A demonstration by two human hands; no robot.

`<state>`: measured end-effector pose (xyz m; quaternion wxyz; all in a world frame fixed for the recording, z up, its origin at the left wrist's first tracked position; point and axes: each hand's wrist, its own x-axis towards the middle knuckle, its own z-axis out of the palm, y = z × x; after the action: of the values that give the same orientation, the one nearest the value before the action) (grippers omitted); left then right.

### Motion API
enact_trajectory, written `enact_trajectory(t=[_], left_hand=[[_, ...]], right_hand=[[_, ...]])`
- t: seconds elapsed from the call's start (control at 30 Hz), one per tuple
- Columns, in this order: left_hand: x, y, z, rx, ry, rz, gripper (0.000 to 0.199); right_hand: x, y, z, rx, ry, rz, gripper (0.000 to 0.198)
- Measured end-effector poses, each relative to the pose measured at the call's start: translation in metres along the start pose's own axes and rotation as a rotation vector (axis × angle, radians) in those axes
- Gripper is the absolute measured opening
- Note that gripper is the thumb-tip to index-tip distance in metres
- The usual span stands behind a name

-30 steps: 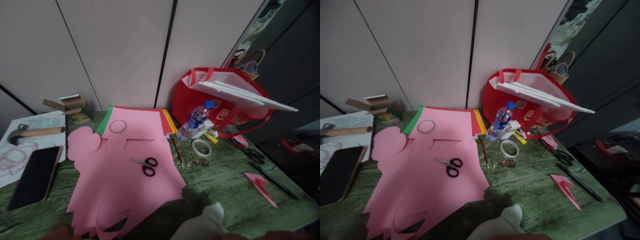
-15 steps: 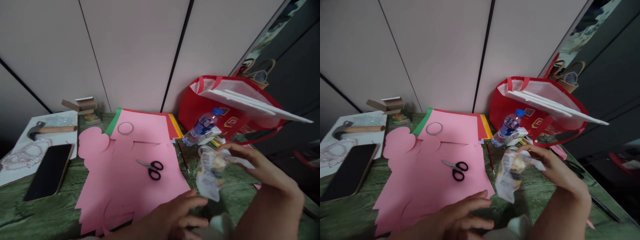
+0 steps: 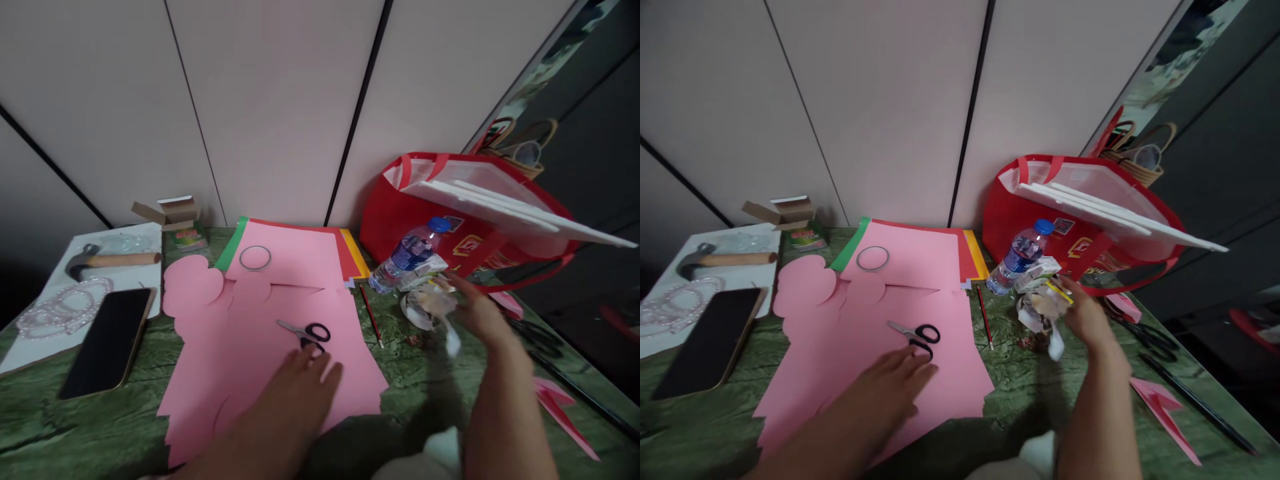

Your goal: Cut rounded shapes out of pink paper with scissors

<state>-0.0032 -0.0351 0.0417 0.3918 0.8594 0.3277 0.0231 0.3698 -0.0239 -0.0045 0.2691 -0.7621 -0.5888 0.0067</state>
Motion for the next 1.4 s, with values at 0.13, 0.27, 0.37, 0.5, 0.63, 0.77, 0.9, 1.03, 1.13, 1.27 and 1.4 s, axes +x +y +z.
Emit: enact_trajectory(t=[0.13,0.27,0.37,0.5,0.63,0.77,0.9,1.03,1.13,1.27,1.4], left_hand=[[0.004,-0.038,-0.014,0.437,-0.004,-0.297,0.042],[0.013,-0.059,-0.028,0.559,0.005,-0.463,0.033],[0.019,-0.060,-0.027,0.555,0.012,-0.480,0.063],[0.025,-0.066,-0.017,0.580,0.035,-0.474,0.102],[0.028,-0.080,-0.015,0.571,0.065,-0.475,0.108],[0.030,-0.088,-0.021,0.532,0.085,-0.458,0.115],[0.031,-0.095,-0.029,0.495,0.152,-0.442,0.104],[0.031,-0.105,-0.034,0.453,0.189,-0.456,0.086],[0.030,-0.111,-0.036,0.415,0.200,-0.449,0.076],[0.031,-0.114,-0.038,0.374,0.259,-0.449,0.061],[0.033,-0.113,-0.040,0.318,0.349,-0.462,0.025]], right_hand=[[-0.007,-0.032,-0.048,-0.384,-0.082,0.101,0.037],[-0.022,-0.105,-0.058,-0.174,-0.115,-0.028,0.031],[-0.041,-0.164,-0.028,-0.107,-0.309,-0.245,0.035],[-0.062,-0.210,0.035,-0.089,-0.544,-0.265,0.042],[-0.064,-0.216,0.086,-0.053,-0.610,-0.225,0.048],[-0.056,-0.203,0.102,0.002,-0.633,-0.205,0.051],[-0.051,-0.186,0.106,0.151,-0.668,-0.161,0.048],[-0.046,-0.170,0.113,0.414,-0.683,-0.096,0.027],[-0.038,-0.161,0.116,0.682,-0.676,-0.015,0.016],[-0.029,-0.155,0.117,1.029,-0.537,0.137,0.024],[-0.025,-0.153,0.118,1.250,-0.433,0.254,0.034]])
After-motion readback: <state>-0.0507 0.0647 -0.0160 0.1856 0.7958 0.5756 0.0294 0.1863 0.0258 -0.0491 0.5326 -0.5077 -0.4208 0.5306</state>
